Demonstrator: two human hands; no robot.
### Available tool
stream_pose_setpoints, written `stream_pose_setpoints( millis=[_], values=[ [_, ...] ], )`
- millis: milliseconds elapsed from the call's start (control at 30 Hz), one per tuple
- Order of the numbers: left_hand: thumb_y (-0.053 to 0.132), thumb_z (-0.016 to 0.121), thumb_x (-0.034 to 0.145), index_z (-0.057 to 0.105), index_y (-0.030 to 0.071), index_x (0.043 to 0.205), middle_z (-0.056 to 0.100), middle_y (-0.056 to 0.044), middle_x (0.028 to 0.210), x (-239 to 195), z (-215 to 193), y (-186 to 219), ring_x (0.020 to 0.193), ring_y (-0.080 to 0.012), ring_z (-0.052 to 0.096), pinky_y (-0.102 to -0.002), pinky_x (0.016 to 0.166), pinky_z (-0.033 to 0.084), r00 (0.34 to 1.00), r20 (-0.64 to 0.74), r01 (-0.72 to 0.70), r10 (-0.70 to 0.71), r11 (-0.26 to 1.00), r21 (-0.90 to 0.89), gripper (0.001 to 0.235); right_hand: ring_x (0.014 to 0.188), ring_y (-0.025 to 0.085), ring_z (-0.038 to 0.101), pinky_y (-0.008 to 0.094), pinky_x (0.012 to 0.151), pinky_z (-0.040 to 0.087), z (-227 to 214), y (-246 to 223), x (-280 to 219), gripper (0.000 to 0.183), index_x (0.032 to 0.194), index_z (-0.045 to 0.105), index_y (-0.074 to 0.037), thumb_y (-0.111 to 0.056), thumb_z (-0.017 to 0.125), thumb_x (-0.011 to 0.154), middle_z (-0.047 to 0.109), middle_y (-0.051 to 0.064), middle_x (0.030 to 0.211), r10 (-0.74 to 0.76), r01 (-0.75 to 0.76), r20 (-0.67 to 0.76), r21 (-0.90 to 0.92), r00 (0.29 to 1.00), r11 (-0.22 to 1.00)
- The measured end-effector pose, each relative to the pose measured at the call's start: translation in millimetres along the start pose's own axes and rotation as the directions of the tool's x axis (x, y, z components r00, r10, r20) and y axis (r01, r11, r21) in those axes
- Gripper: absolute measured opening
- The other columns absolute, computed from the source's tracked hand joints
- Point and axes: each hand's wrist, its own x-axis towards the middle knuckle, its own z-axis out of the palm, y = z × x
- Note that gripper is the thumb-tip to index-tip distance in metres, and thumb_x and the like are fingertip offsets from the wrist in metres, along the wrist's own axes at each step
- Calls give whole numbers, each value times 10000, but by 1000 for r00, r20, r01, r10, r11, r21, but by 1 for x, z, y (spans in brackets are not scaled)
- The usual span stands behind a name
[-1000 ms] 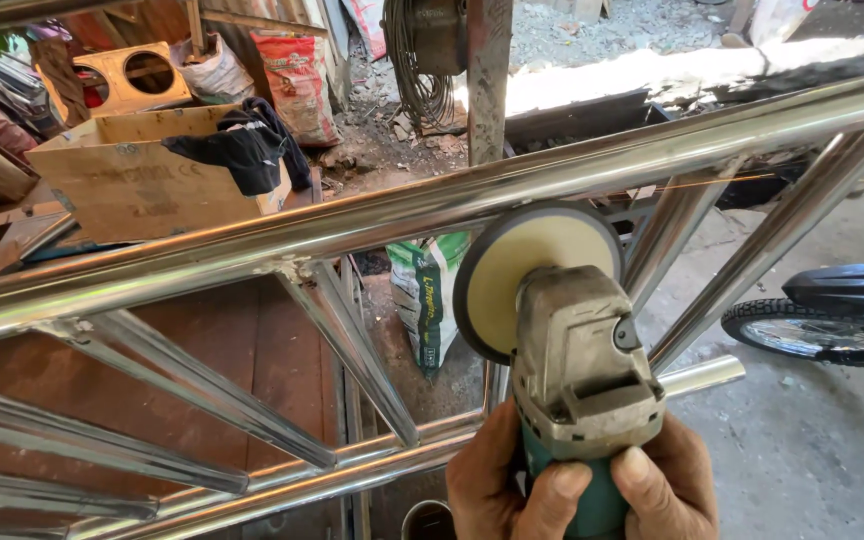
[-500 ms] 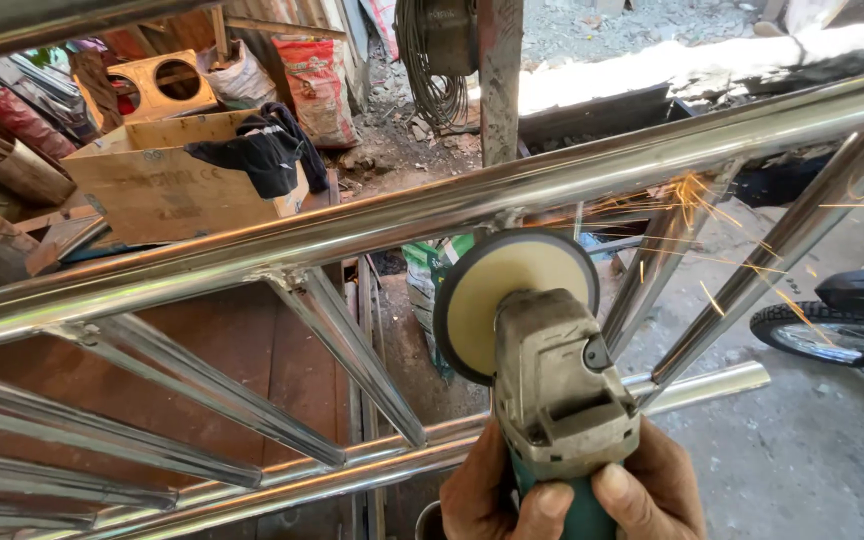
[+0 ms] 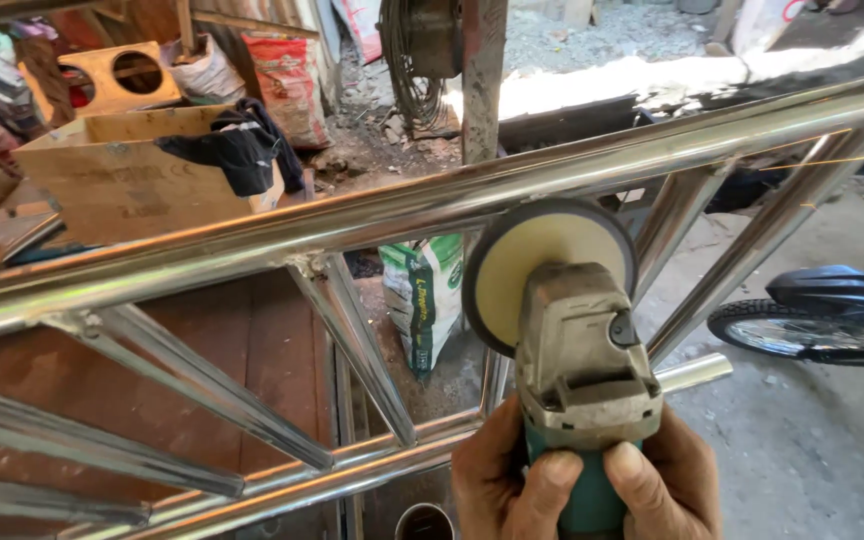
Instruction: Polishing a stainless steel railing using an angle grinder.
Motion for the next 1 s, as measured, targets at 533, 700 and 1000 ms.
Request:
stream_pose_setpoints(
  millis=[533, 700, 1000],
  values=[
    [293, 672, 896, 669, -76, 1274, 769, -184, 1115, 26, -41, 48, 967, -203, 689, -322, 869, 538, 957, 177, 228, -229, 973, 30, 529, 1251, 298, 588, 415, 1135, 435, 99, 1, -30, 496, 1368, 524, 127, -52, 465, 909, 626, 281, 1374, -19, -30, -725, -54, 688, 998],
    [234, 651, 875, 675, -91, 1262, 778, -187, 1095, 33, -47, 60, 961, -211, 705, -325, 868, 548, 958, 198, 204, -207, 978, 33, 505, 1200, 277, 599, 381, 1117, 433, 112, 8, -32, 467, 1341, 547, 128, -49, 488, 913, 645, 275, 1321, -99, 12, -735, -123, 671, 992],
    [267, 664, 887, 661, -87, 1278, 777, -191, 1105, 35, -63, 58, 964, -211, 702, -315, 850, 554, 948, 237, 209, -211, 977, 34, 527, 1171, 289, 600, 373, 1078, 446, 146, 11, -31, 442, 1337, 489, 194, -1, 477, 940, 613, 312, 1331, -345, 94, -668, -382, 659, 920]
  ],
)
